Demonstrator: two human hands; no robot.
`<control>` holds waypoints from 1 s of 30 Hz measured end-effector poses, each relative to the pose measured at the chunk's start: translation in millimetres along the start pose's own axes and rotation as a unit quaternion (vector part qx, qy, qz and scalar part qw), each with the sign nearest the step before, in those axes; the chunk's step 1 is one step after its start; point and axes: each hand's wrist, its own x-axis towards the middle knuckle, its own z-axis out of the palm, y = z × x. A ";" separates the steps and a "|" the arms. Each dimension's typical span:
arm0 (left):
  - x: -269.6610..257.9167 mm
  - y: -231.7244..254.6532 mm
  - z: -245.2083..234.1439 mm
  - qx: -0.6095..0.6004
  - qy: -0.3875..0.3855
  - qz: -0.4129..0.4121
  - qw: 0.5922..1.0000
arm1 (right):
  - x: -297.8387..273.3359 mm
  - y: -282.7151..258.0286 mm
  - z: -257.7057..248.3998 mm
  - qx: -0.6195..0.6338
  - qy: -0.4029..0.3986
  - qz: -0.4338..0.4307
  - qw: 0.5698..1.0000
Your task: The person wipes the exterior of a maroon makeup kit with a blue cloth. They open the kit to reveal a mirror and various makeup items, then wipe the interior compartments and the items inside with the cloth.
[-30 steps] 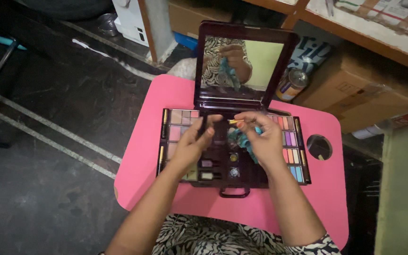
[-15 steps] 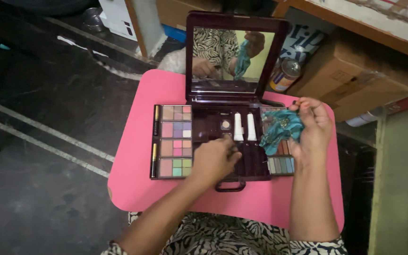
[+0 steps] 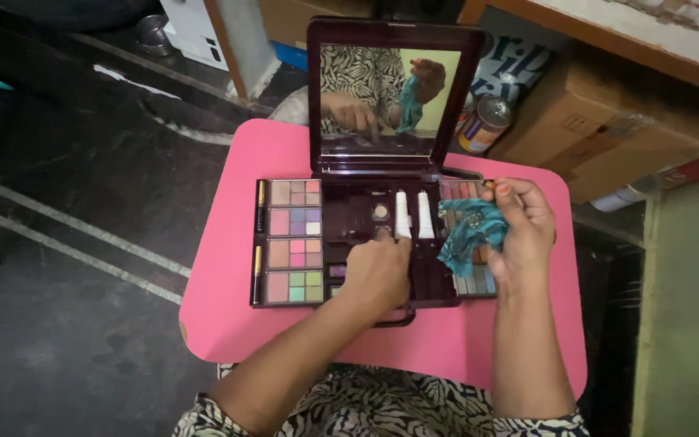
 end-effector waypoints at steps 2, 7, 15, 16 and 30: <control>0.7 -4.1 -5.7 -0.010 0.006 0.045 0.999 | -0.1 2.0 -0.2 0.005 -0.011 -0.010 1.000; 5.9 -17.3 -24.7 0.051 -0.076 0.219 0.971 | -1.1 0.2 -5.4 -0.011 -0.007 0.000 1.000; 24.6 -24.8 -18.9 0.148 -0.066 0.405 0.900 | -6.1 -1.6 -7.3 -0.051 0.001 0.011 0.999; 27.0 -23.1 -15.9 0.171 -0.081 0.415 0.890 | -6.1 -0.7 -7.8 -0.057 0.008 0.013 0.998; 45.4 -30.0 -1.1 0.203 -0.139 0.480 0.842 | 0.2 9.8 -15.9 -0.089 -0.007 0.000 0.996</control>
